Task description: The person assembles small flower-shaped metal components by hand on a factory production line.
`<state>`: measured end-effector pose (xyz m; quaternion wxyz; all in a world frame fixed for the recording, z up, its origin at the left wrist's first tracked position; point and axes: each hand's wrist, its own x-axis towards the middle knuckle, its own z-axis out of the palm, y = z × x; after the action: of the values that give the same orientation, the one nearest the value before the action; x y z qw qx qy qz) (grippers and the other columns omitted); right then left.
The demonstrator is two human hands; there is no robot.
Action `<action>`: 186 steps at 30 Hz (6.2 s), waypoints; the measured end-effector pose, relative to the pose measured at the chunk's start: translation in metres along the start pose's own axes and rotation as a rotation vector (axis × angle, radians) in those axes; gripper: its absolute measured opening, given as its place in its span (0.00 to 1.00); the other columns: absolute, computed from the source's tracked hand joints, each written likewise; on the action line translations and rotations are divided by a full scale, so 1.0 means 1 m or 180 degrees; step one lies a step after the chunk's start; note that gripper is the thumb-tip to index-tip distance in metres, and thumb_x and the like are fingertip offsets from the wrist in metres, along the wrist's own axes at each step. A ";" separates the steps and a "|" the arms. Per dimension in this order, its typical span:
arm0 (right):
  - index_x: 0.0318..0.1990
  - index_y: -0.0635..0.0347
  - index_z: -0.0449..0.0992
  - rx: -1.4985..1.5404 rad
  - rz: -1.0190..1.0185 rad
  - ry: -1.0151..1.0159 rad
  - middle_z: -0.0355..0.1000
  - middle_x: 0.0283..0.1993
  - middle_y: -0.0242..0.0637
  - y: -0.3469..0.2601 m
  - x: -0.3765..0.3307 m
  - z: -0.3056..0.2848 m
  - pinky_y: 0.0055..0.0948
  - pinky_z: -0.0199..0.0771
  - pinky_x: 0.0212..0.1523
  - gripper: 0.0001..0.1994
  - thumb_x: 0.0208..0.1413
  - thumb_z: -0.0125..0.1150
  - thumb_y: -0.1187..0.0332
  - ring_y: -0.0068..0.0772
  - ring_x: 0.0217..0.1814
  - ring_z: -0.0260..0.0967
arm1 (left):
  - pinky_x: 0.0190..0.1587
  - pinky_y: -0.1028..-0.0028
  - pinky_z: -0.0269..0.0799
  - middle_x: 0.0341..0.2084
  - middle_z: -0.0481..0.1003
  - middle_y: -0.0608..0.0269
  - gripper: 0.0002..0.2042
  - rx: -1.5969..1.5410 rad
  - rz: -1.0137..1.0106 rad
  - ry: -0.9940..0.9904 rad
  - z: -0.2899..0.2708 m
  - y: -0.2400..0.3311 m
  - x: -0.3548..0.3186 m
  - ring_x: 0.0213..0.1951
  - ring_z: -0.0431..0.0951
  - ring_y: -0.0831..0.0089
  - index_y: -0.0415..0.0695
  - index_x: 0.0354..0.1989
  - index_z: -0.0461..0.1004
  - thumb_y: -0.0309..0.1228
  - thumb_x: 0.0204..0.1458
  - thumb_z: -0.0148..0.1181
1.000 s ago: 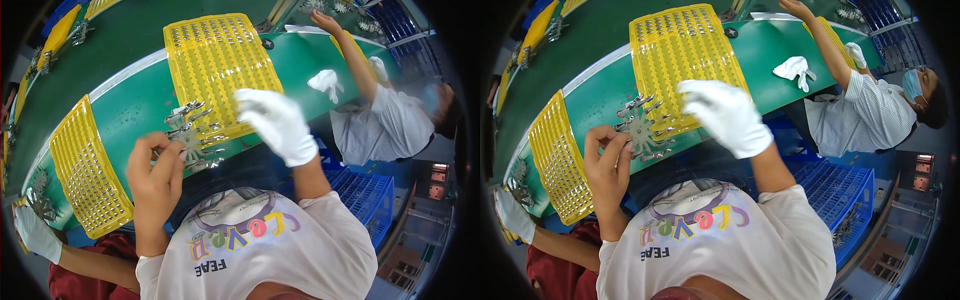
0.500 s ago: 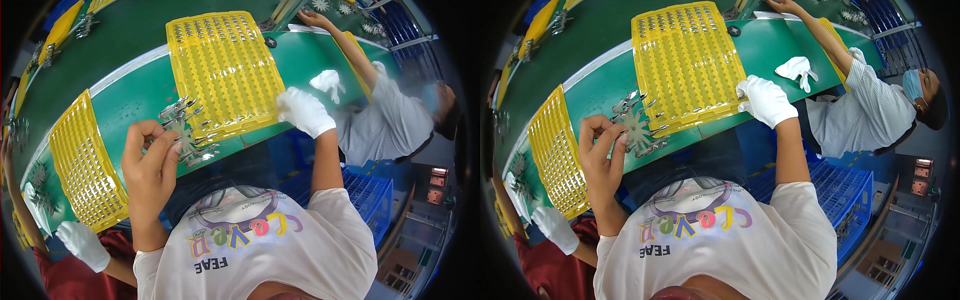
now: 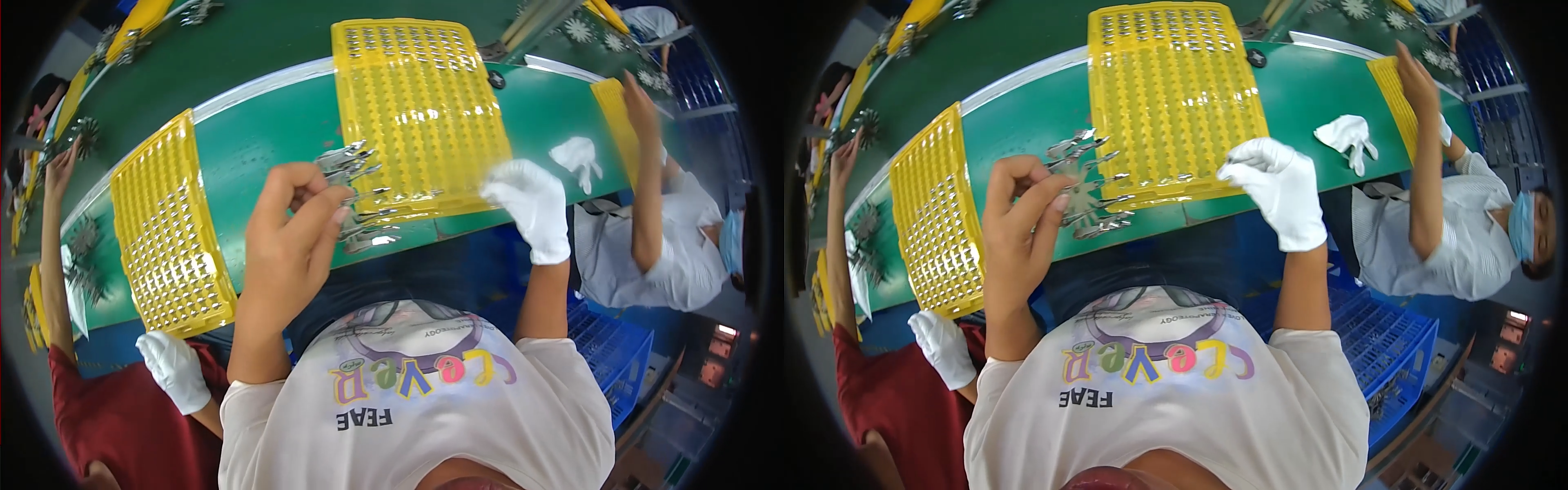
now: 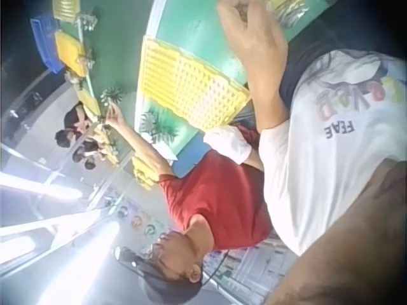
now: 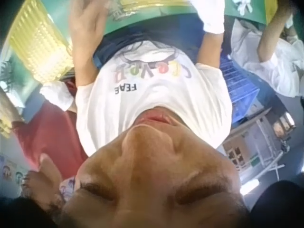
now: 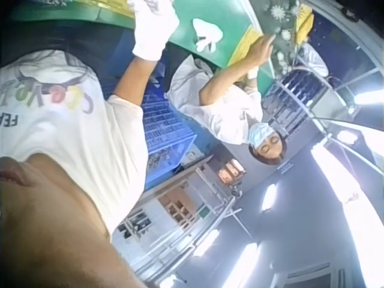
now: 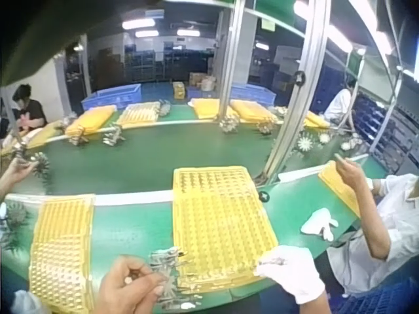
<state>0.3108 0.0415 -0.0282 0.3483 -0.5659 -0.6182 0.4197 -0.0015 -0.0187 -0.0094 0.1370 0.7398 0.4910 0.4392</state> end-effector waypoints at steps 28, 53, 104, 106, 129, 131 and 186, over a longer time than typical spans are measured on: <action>0.37 0.63 0.82 -0.0108 -0.1733 -0.0725 0.83 0.36 0.41 -0.058 -0.003 0.077 0.33 0.82 0.38 0.06 0.53 0.72 0.76 0.42 0.37 0.83 | 0.36 0.64 0.70 0.35 0.72 0.62 0.05 0.0521 0.0369 -0.0105 0.000 0.015 -0.002 0.35 0.75 0.63 0.40 0.31 0.77 0.22 0.46 0.67; 0.38 0.64 0.83 -0.0132 -0.1498 -0.0869 0.83 0.36 0.40 -0.052 -0.004 0.075 0.31 0.82 0.38 0.05 0.54 0.69 0.77 0.37 0.36 0.84 | 0.42 0.72 0.71 0.39 0.66 0.58 0.04 -0.0916 -0.0890 -0.0644 -0.007 0.015 -0.007 0.37 0.72 0.69 0.33 0.36 0.79 0.17 0.54 0.63; 0.30 0.60 0.75 0.0408 -0.1391 -0.0954 0.73 0.29 0.36 -0.061 -0.007 0.148 0.32 0.72 0.30 0.10 0.49 0.74 0.71 0.33 0.27 0.74 | 0.35 0.65 0.74 0.40 0.72 0.56 0.11 0.0678 -0.0827 -0.0192 -0.028 0.023 -0.031 0.33 0.78 0.61 0.36 0.40 0.80 0.16 0.45 0.65; 0.30 0.59 0.75 0.0285 -0.1501 -0.0904 0.73 0.28 0.36 -0.063 -0.009 0.148 0.34 0.72 0.29 0.11 0.48 0.75 0.70 0.35 0.26 0.75 | 0.35 0.64 0.73 0.40 0.72 0.57 0.11 0.0691 -0.0790 -0.0228 -0.030 0.023 -0.032 0.33 0.77 0.61 0.37 0.38 0.80 0.17 0.44 0.65; 0.39 0.59 0.75 0.0668 -0.1128 -0.1016 0.76 0.29 0.38 -0.064 -0.021 0.152 0.40 0.76 0.36 0.10 0.48 0.66 0.76 0.44 0.31 0.77 | 0.43 0.62 0.70 0.43 0.73 0.56 0.16 0.1539 -0.0548 -0.0376 -0.019 0.032 -0.039 0.37 0.76 0.56 0.36 0.39 0.79 0.21 0.38 0.67; 0.39 0.59 0.74 0.0796 -0.0992 -0.1026 0.75 0.29 0.38 -0.068 -0.021 0.152 0.40 0.76 0.36 0.10 0.48 0.65 0.76 0.44 0.31 0.77 | 0.42 0.63 0.69 0.43 0.73 0.56 0.16 0.1547 -0.0508 -0.0419 -0.021 0.030 -0.038 0.36 0.76 0.57 0.36 0.39 0.79 0.21 0.38 0.67; 0.38 0.59 0.82 -0.0322 -0.1431 -0.0575 0.81 0.35 0.38 -0.054 0.008 0.075 0.31 0.78 0.38 0.07 0.53 0.72 0.71 0.38 0.35 0.80 | 0.36 0.72 0.72 0.39 0.70 0.56 0.09 -0.0186 -0.0486 0.0048 -0.025 0.007 -0.016 0.34 0.74 0.67 0.33 0.41 0.81 0.15 0.52 0.65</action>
<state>0.2198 0.0399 -0.0100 0.3475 -0.3910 -0.7775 0.3491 -0.0190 -0.0411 0.0018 0.1879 0.6925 0.5340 0.4472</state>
